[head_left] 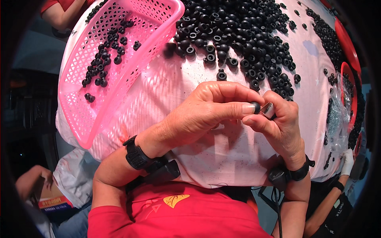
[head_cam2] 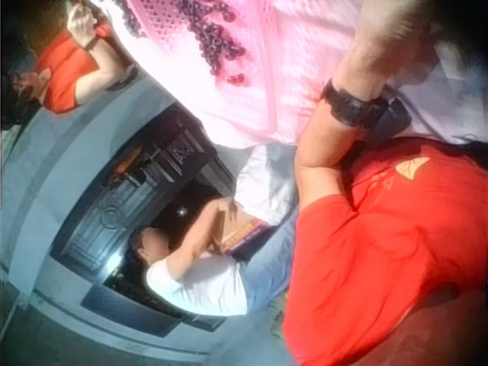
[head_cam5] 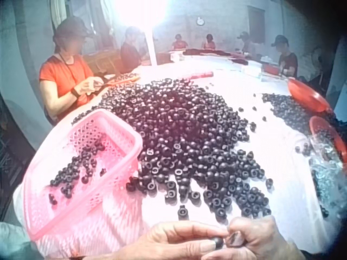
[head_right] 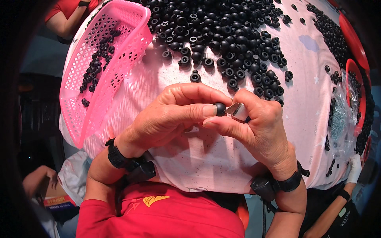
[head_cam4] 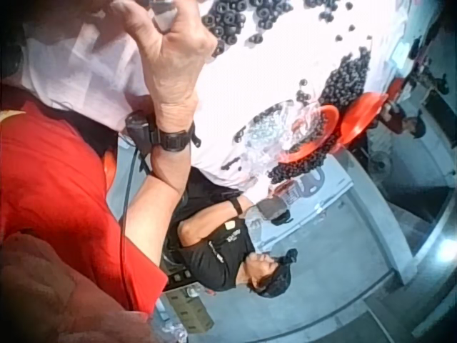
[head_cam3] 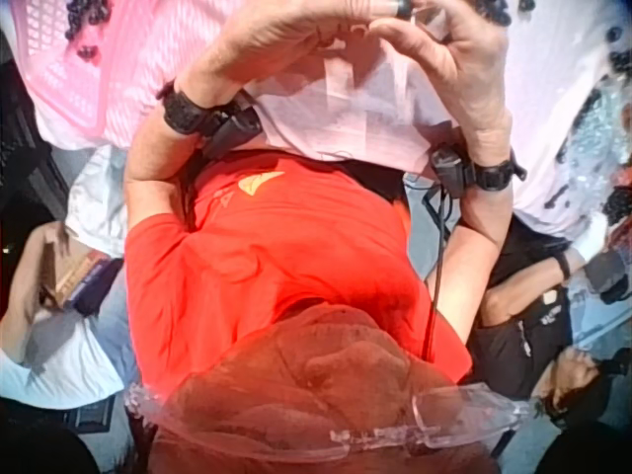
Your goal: Manually assembling or checking small black plastic shoe components at a production table.
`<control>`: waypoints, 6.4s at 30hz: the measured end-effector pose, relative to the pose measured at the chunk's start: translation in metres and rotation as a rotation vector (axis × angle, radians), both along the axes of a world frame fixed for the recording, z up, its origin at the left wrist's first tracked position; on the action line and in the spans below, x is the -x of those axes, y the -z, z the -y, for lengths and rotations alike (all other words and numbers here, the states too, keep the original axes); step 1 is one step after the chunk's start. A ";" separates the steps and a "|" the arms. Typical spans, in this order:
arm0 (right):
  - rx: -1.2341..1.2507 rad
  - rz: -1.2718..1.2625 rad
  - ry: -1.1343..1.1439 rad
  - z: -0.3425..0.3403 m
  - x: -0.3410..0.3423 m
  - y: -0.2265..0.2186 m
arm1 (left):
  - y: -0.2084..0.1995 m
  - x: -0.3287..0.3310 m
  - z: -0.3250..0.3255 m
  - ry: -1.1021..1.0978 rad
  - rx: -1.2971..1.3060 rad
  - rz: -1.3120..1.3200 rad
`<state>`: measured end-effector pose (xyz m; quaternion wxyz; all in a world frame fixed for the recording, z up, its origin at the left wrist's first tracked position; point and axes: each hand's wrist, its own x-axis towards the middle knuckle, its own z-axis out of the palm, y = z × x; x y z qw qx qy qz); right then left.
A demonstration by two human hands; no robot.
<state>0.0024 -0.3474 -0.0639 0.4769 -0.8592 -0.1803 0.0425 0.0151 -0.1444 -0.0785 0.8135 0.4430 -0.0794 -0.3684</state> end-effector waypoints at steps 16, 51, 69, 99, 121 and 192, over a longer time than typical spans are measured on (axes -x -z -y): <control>0.001 0.045 -0.043 0.001 -0.001 0.003 | -0.003 0.000 -0.001 0.006 -0.014 -0.010; 0.150 0.759 -0.062 0.005 0.008 -0.006 | -0.009 0.002 0.004 -0.038 0.015 -0.170; 0.069 0.539 -0.041 0.001 0.002 -0.005 | -0.005 0.001 0.007 -0.034 0.086 -0.183; 0.078 0.758 0.085 -0.009 0.016 -0.005 | -0.021 0.016 0.003 -0.093 -0.070 0.047; -0.028 0.578 0.036 -0.002 0.012 -0.009 | -0.005 0.015 0.006 -0.133 -0.007 0.013; -0.203 0.315 0.026 0.001 0.001 0.001 | -0.002 -0.013 0.011 0.010 0.124 -0.254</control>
